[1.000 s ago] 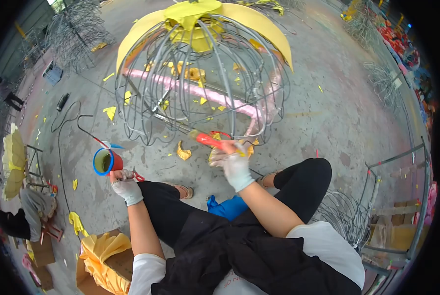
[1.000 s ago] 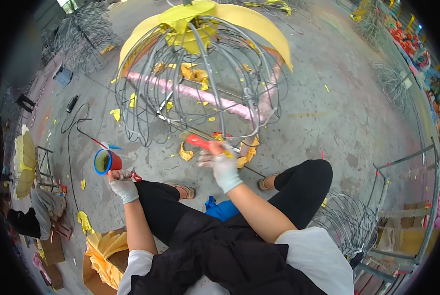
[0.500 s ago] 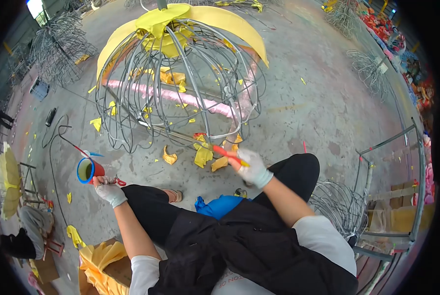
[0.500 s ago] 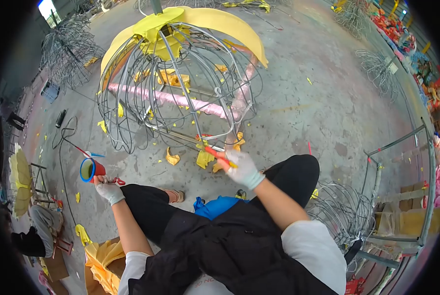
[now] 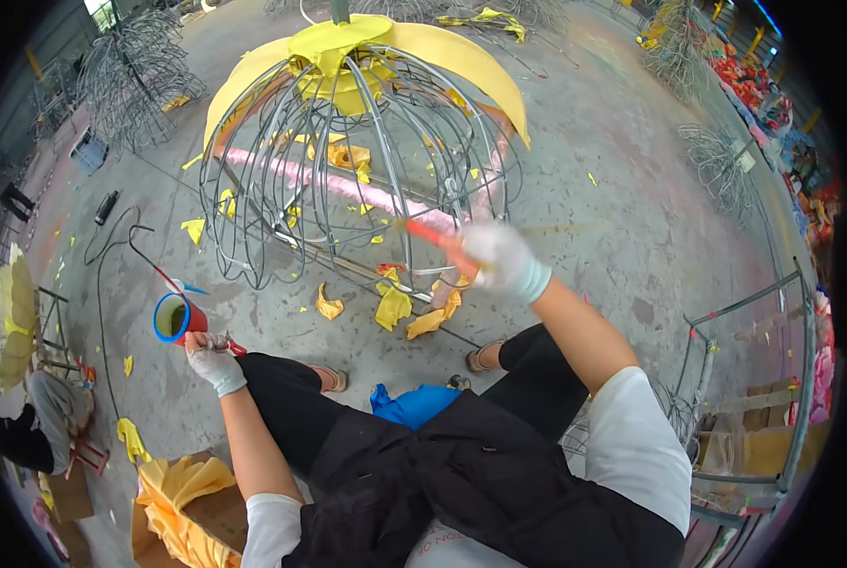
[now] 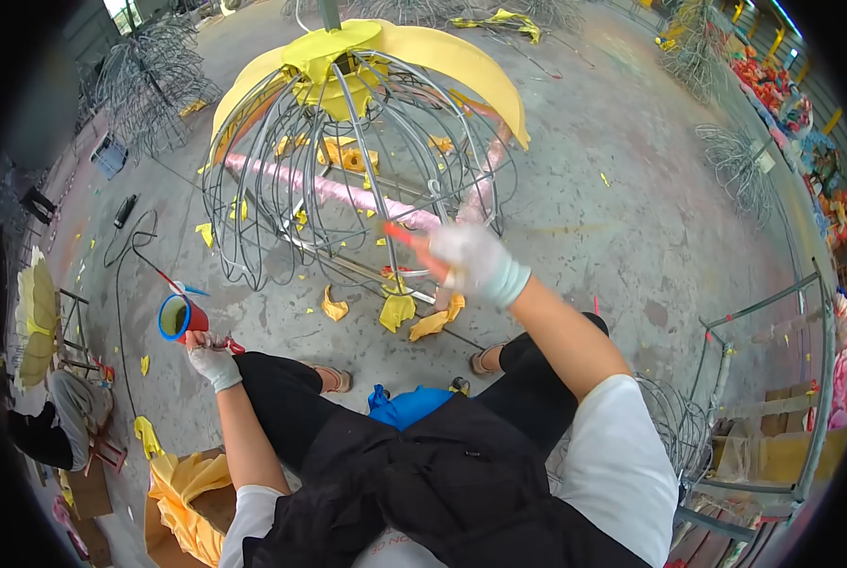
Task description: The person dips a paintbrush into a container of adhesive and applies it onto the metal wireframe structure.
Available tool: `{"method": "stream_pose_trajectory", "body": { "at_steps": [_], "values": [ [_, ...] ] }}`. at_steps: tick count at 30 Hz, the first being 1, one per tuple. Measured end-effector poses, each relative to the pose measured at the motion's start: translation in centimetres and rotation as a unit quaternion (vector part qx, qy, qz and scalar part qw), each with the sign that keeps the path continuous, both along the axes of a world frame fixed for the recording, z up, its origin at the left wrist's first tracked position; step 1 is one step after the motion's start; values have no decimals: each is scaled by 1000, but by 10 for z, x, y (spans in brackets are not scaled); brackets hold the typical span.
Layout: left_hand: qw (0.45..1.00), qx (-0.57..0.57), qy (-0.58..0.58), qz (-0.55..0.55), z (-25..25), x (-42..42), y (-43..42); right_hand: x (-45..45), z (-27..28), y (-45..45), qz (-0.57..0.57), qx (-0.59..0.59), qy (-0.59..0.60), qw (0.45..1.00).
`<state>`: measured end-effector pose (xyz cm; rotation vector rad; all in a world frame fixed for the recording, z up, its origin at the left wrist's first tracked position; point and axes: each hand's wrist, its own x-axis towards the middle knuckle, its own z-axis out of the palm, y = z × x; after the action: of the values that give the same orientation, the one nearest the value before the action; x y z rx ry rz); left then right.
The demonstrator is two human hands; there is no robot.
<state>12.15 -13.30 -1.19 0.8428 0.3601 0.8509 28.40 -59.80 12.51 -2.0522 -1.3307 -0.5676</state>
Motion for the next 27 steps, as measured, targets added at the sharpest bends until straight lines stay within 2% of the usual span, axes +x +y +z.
{"method": "stream_pose_trajectory", "body": {
  "at_steps": [1,5,9,11,12,14,16,19,21,22,24,25,27],
  "values": [
    [1000,1,9,6,-2,-2,-4,3,18,1,-41,25,-9,999],
    [999,3,1,33,3,12,-5,8,28,-7,-21,78,-20,997],
    [1000,-4,-12,-12,2,7,-3,9,-10,-11,116,-70,47,990],
    [1000,-2,-5,-11,-1,3,-3,22,13,-9,65,37,65,995],
    [1000,-2,-2,-11,-2,3,-6,23,24,-12,62,37,68,995],
    [1000,3,-10,-9,2,11,-7,27,44,-13,-34,128,128,983],
    [1000,9,-26,6,1,11,-7,19,36,-5,49,45,146,987],
    [997,20,-70,-10,2,11,-7,26,16,-2,61,27,166,984],
    [998,12,-65,-14,2,10,-6,49,26,1,13,135,365,921],
    [998,6,-54,-18,1,10,-6,59,37,5,12,133,372,918],
    [999,3,-43,-30,2,9,-6,77,58,17,9,304,432,849],
    [998,8,-48,-29,6,8,-3,78,60,18,13,307,428,850],
    [999,15,-39,-20,13,9,2,79,60,15,11,216,445,869]
  ]
}}
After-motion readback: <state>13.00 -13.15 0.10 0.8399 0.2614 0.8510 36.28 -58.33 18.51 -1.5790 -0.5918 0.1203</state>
